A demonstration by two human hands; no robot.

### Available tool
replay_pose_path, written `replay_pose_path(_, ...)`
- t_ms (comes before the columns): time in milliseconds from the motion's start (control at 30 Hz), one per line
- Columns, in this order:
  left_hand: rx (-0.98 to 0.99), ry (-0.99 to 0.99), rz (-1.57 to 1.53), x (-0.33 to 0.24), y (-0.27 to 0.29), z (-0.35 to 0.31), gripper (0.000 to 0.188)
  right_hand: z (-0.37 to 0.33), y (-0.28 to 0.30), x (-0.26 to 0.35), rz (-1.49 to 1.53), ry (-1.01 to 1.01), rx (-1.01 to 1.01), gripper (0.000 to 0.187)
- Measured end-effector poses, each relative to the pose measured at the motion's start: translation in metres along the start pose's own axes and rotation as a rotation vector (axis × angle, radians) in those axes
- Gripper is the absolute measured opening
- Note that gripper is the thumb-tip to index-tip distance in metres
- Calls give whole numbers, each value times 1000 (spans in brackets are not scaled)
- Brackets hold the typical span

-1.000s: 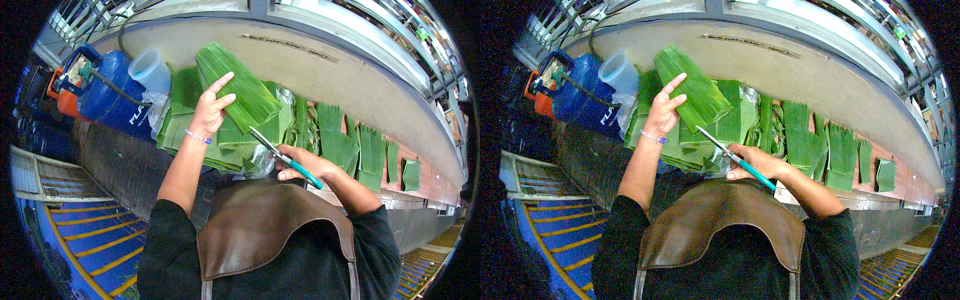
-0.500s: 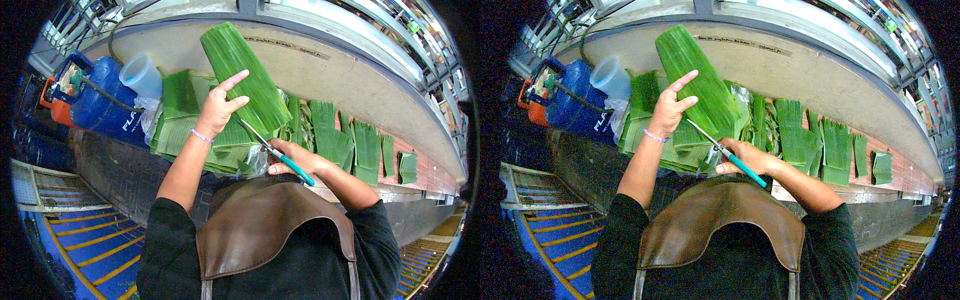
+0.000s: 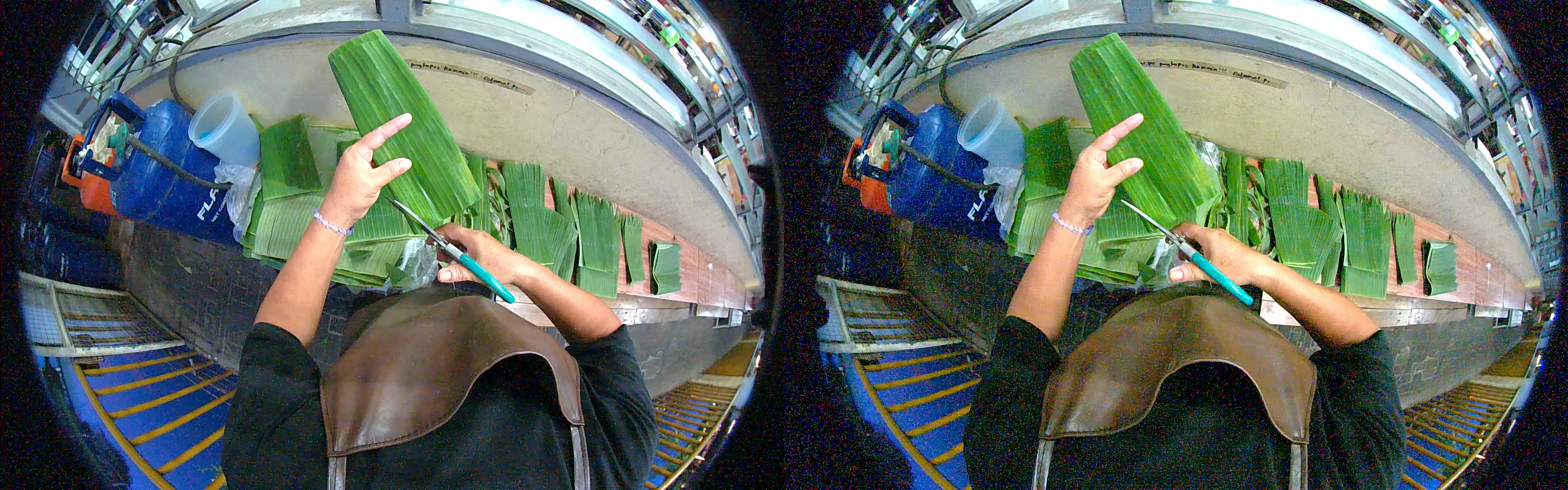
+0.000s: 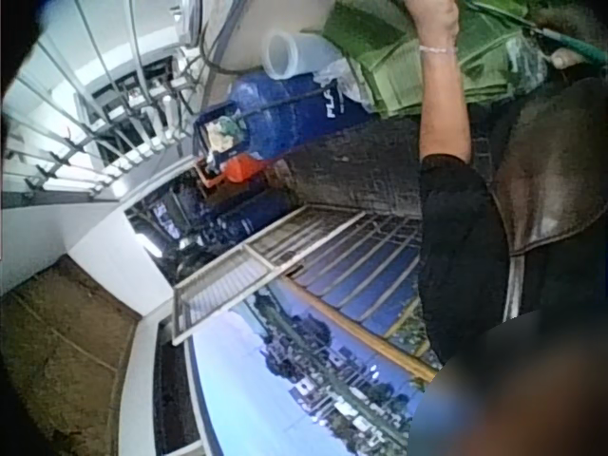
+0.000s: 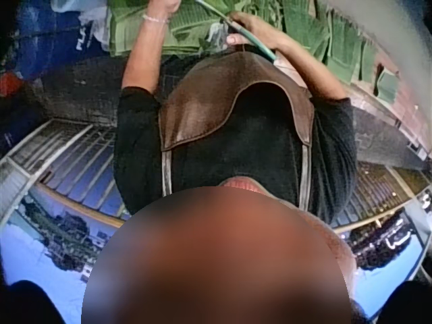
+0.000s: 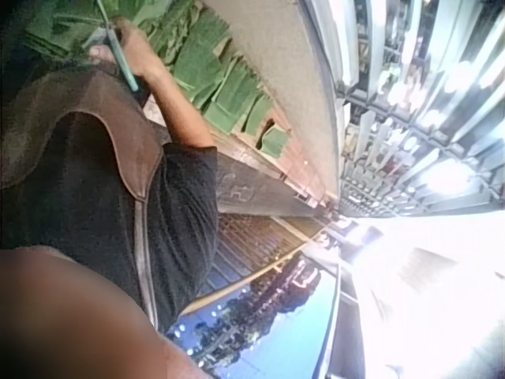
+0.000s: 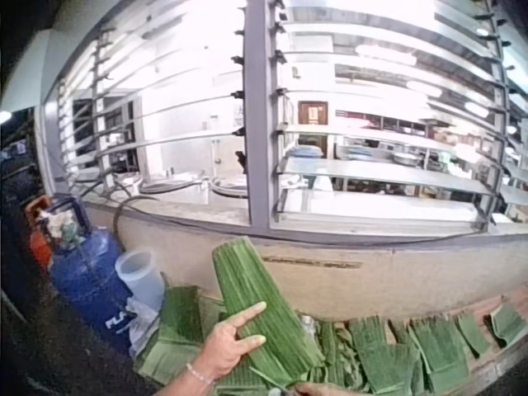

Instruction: The person uses scissors to trim and cut large green banana leaves into smaller rectangular pieces on a workbench. Trimmed pieces are stacked in piles while offcuts are set aside. The person repeatedly picks up leaves, aligns them, and cuts along the edges to produce uniform sections.

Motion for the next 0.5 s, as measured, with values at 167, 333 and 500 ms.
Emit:
replay_pose_path(167,5,-7,33,-4,0,1,60,-2,0,1,-51,-8,-74,70)
replay_pose_path(333,-1,-11,72,-4,2,6,60,-2,-2,-1,-13,-91,-103,64)
replay_pose_path(500,-8,4,75,0,5,11,60,2,-4,-3,-3,-109,-193,58)
Point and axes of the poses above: each hand's wrist, its own z-axis towards the middle knuckle, its own y-axis out of the back of the hand, x = y × z, the point moved 2 cm from there along z, towards the middle knuckle, and after that the axes turned 9 degrees about x, right-handed, at the moved point
